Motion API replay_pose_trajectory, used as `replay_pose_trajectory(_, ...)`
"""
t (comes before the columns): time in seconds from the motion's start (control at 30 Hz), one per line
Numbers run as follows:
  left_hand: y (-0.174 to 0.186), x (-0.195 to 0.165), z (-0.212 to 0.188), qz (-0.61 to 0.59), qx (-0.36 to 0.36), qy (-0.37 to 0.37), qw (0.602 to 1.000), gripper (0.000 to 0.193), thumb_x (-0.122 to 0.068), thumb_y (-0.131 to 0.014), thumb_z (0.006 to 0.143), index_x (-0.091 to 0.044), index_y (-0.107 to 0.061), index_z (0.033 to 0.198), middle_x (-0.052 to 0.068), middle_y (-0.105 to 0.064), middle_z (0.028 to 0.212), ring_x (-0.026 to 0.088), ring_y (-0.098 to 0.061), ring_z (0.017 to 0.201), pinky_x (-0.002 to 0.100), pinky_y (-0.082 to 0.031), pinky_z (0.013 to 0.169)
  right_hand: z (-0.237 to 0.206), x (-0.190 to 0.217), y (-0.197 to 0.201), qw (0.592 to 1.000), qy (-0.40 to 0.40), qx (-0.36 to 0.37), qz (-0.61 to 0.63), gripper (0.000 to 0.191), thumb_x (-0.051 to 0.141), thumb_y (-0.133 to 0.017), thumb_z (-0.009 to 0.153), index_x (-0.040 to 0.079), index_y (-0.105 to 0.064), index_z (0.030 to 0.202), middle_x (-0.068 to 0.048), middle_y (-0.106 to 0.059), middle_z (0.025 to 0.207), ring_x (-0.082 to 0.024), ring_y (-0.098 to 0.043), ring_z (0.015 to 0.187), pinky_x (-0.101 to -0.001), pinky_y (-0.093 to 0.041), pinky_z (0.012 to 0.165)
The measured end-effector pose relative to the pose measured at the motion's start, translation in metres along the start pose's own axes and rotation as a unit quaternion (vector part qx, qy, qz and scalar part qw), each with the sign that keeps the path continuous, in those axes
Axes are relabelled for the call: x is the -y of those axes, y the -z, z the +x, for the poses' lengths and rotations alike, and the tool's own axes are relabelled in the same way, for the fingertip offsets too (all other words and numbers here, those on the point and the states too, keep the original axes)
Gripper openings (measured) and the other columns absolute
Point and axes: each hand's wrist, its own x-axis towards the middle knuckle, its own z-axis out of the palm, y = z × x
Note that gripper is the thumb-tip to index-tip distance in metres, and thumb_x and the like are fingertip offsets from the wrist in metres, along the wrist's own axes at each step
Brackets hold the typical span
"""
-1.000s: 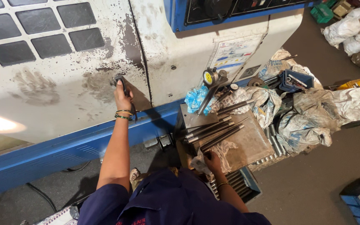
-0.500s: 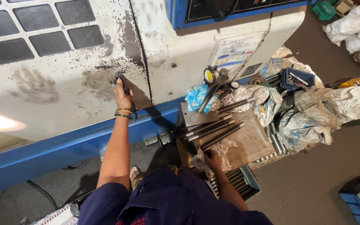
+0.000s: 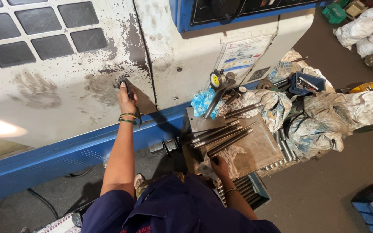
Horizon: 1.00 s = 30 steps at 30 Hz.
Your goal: The person operates a metal turning lathe in a workshop. They wipe the machine exterior with a cloth, open the machine door, and insert metal rods into the chuck one at a time. The person then closes the door and presses control buttons on the machine panel.
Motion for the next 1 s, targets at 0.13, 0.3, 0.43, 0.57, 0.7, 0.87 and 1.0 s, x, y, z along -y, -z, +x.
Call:
replay_pose_trajectory(0.13, -0.0006, -0.0017, -0.0011, 0.012, -0.008, -0.006, 1.000, 0.072, -0.066, -0.038, 0.101, -0.007, -0.054, 0.062, 0.001, -0.045, 0.051, 0.011, -0.042, 0.042, 0.028, -0.028, 0.042, -0.0007, 0.0009, 0.0018, 1.000, 0.004, 0.002, -0.001, 0.024, 0.020, -0.073, 0.082, 0.006, -0.073, 0.101, -0.016, -0.074, 0.095, -0.030, -0.074, 0.086, -0.0404, -0.057, 0.078)
replay_pose_trajectory(0.3, -0.0008, -0.0030, -0.0015, 0.003, -0.010, -0.006, 1.000, 0.072, -0.066, -0.039, 0.102, -0.007, -0.054, 0.063, 0.001, -0.045, 0.052, 0.011, -0.041, 0.043, 0.028, -0.027, 0.042, -0.0009, 0.0015, 0.0025, 1.000, 0.006, 0.012, -0.010, 0.023, 0.019, -0.072, 0.083, 0.007, -0.073, 0.102, -0.015, -0.074, 0.096, -0.030, -0.073, 0.088, -0.0404, -0.057, 0.079)
replay_pose_trajectory(0.43, -0.0015, -0.0039, -0.0013, -0.022, -0.002, -0.003, 1.000, 0.069, -0.065, -0.040, 0.102, -0.007, -0.053, 0.066, 0.002, -0.046, 0.053, 0.012, -0.041, 0.043, 0.029, -0.027, 0.041, -0.0012, 0.0019, 0.0032, 1.000, 0.006, 0.006, -0.003, 0.024, 0.020, -0.073, 0.083, 0.006, -0.073, 0.102, -0.016, -0.074, 0.096, -0.031, -0.073, 0.088, -0.0415, -0.057, 0.079)
replay_pose_trajectory(0.57, -0.0021, -0.0046, -0.0016, -0.024, -0.006, 0.007, 1.000, 0.069, -0.065, -0.039, 0.102, -0.008, -0.053, 0.066, 0.002, -0.045, 0.052, 0.012, -0.040, 0.042, 0.029, -0.027, 0.041, -0.0001, 0.0020, 0.0050, 0.999, 0.026, 0.003, -0.032, 0.024, 0.020, -0.074, 0.083, 0.005, -0.073, 0.102, -0.017, -0.073, 0.098, -0.034, -0.072, 0.091, -0.0433, -0.056, 0.081)
replay_pose_trajectory(0.7, -0.0029, -0.0068, -0.0033, -0.006, -0.007, 0.002, 1.000, 0.071, -0.066, -0.038, 0.102, -0.008, -0.053, 0.064, 0.001, -0.045, 0.052, 0.011, -0.040, 0.042, 0.028, -0.027, 0.041, 0.0003, 0.0023, 0.0081, 1.000, 0.010, 0.012, -0.025, 0.026, 0.022, -0.073, 0.083, 0.004, -0.072, 0.102, -0.018, -0.073, 0.099, -0.035, -0.072, 0.091, -0.0441, -0.056, 0.081)
replay_pose_trajectory(0.87, -0.0040, -0.0062, -0.0037, 0.002, -0.014, 0.005, 1.000, 0.071, -0.066, -0.038, 0.101, -0.008, -0.054, 0.064, 0.001, -0.045, 0.051, 0.011, -0.039, 0.042, 0.028, -0.026, 0.042, -0.0009, 0.0018, 0.0089, 0.998, 0.025, -0.001, -0.050, 0.027, 0.022, -0.074, 0.083, 0.004, -0.071, 0.102, -0.019, -0.072, 0.099, -0.037, -0.070, 0.092, -0.0454, -0.055, 0.081)
replay_pose_trajectory(1.0, -0.0032, -0.0025, -0.0020, -0.006, -0.015, 0.003, 1.000, 0.071, -0.066, -0.039, 0.101, -0.008, -0.053, 0.063, 0.001, -0.045, 0.051, 0.011, -0.039, 0.043, 0.029, -0.026, 0.042, -0.0010, 0.0007, 0.0062, 1.000, 0.010, -0.002, -0.027, 0.025, 0.021, -0.075, 0.082, 0.005, -0.072, 0.100, -0.018, -0.072, 0.095, -0.034, -0.071, 0.089, -0.0437, -0.056, 0.079)
